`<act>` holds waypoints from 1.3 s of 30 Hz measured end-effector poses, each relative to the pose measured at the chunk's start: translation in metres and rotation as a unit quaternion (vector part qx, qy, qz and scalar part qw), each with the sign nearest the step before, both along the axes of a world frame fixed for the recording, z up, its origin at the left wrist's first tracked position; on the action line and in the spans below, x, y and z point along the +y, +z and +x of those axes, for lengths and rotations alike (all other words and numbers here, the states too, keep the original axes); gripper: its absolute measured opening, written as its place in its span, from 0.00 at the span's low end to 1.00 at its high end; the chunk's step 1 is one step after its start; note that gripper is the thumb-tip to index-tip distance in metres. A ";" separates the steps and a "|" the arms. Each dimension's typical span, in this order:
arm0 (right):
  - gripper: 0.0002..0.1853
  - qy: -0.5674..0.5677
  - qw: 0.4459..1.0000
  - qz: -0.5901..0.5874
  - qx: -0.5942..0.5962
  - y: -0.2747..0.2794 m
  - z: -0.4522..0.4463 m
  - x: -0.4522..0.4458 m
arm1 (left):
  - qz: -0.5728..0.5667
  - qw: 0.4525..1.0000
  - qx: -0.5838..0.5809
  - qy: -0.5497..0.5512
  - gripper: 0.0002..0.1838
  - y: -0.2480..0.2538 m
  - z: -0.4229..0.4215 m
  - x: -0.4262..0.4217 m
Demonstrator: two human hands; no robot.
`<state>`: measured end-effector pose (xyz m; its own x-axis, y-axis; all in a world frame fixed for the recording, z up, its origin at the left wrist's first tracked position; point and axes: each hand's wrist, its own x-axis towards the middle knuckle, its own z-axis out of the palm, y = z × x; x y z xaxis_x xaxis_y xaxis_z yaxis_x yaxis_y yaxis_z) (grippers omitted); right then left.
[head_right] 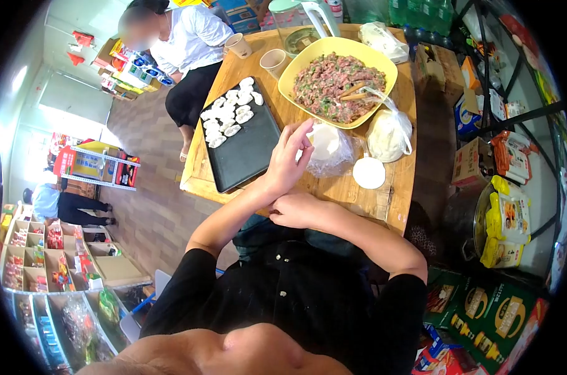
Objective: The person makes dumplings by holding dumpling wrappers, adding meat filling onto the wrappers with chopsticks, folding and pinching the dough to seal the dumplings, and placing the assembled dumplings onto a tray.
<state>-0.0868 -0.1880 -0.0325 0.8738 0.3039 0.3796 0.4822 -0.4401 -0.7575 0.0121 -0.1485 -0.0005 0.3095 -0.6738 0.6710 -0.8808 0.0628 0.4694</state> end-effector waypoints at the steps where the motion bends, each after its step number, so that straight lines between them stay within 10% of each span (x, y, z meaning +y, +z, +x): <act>1: 0.10 0.028 0.985 -0.068 0.157 0.032 -0.006 -0.014 | -0.008 1.000 -0.003 -0.013 0.40 -0.001 0.000 0.001; 4: 0.14 -0.021 0.936 -0.147 0.319 0.080 -0.022 -0.047 | -0.030 0.999 -0.028 -0.026 0.45 -0.002 0.001 0.001; 13: 0.16 -0.388 0.870 0.236 0.190 0.040 -0.020 -0.087 | -0.102 0.994 0.007 -0.037 0.54 -0.030 -0.012 -0.004; 22: 0.15 -0.458 0.872 -0.054 0.166 0.041 -0.008 -0.093 | -0.076 0.979 0.185 -0.038 0.47 -0.028 -0.018 -0.003; 29: 0.10 -0.469 0.876 0.047 0.106 0.045 -0.024 -0.084 | -0.061 0.943 0.321 -0.061 0.37 -0.020 -0.001 0.004; 31: 0.07 -0.424 0.886 0.181 0.055 0.044 -0.031 -0.086 | -0.081 0.820 0.543 -0.162 0.29 -0.020 0.001 0.006; 39: 0.06 -0.319 0.893 0.296 0.115 0.070 -0.031 -0.077 | -0.053 0.500 0.812 -0.296 0.25 0.005 -0.017 0.030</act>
<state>-0.1182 -0.2653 0.0372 0.8732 -0.4775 0.0976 0.0790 -0.0588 -0.9951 -0.0051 -0.1189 0.0049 0.2705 -0.9575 -0.0999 0.8449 0.1864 0.5014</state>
